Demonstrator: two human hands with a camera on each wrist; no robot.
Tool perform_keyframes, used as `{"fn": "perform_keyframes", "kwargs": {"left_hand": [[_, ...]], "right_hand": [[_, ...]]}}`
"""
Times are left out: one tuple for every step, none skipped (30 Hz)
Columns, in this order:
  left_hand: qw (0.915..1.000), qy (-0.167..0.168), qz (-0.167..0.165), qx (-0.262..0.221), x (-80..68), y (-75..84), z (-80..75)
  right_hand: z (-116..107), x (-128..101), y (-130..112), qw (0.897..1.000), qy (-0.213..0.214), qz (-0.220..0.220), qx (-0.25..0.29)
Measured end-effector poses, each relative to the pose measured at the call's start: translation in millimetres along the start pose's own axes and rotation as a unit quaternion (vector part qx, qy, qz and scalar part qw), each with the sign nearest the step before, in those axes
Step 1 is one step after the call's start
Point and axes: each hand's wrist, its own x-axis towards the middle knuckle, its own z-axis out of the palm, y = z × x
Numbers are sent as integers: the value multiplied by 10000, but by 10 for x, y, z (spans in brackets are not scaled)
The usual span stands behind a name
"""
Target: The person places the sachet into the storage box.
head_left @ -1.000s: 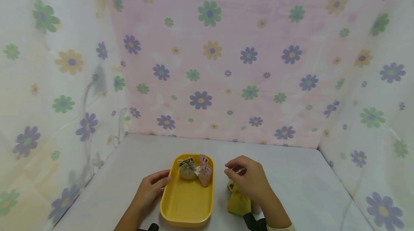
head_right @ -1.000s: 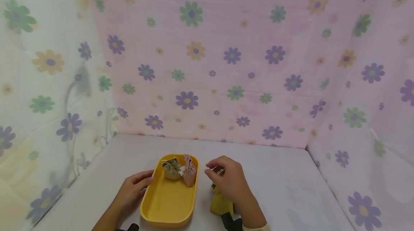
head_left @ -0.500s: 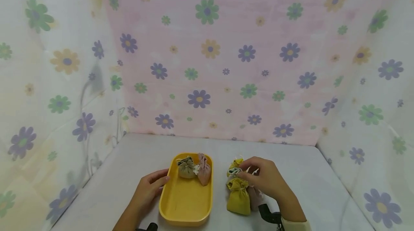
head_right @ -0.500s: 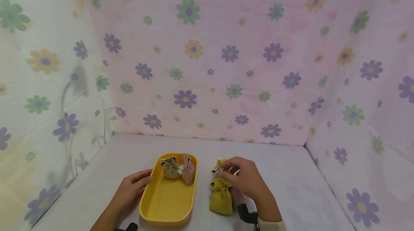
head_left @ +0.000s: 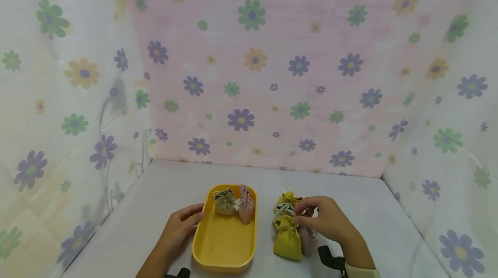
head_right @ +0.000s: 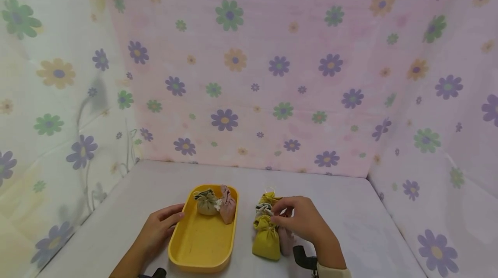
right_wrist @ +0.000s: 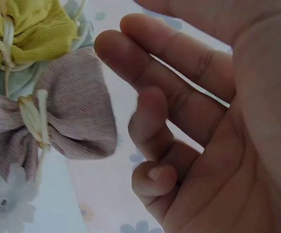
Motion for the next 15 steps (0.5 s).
{"fn": "perform_keyframes", "kwargs": {"left_hand": [[10000, 2, -5, 0, 1, 0, 2], [10000, 8, -14, -3, 3, -1, 4], [10000, 5, -12, -3, 5, -3, 6], [10000, -1, -10, -5, 7, -2, 9], [10000, -5, 1, -4, 6, -1, 10], [10000, -15, 8, -11, 6, 0, 11], [10000, -24, 20, -17, 6, -1, 11], [10000, -32, 28, -27, 5, -1, 11], [10000, -42, 41, -27, 1, 0, 9], [10000, -43, 51, -35, -5, 2, 7], [10000, -43, 67, -32, -11, 2, 4], [9999, -52, 77, -40, -17, 3, 2], [9999, -52, 96, -37, -21, 3, -1], [9999, -62, 108, -32, -24, 6, -3], [9999, -69, 125, -26, -27, 9, -2]], "right_hand": [[8, 4, 2, 10000, -40, 6, 9], [16, 7, 5, 10000, -71, 25, 6], [24, 10, 10, 9999, -95, 35, 2], [31, 12, 12, 9999, -116, 43, 6], [38, 15, 14, 9999, -130, 45, -1], [45, 18, 16, 9999, -135, 45, -11], [50, 20, 16, 9999, -145, 69, -17], [54, 21, 15, 9998, -147, 94, -30], [58, 24, 13, 9998, -147, 123, -34], [61, 27, 10, 9997, -150, 162, -42], [63, 30, 9, 9997, -155, 196, -59], [66, 35, 9, 9996, -165, 232, -72], [70, 40, 10, 9994, -184, 268, -88], [73, 46, 12, 9993, -199, 297, -104], [77, 53, 17, 9992, -219, 334, -100]]}}
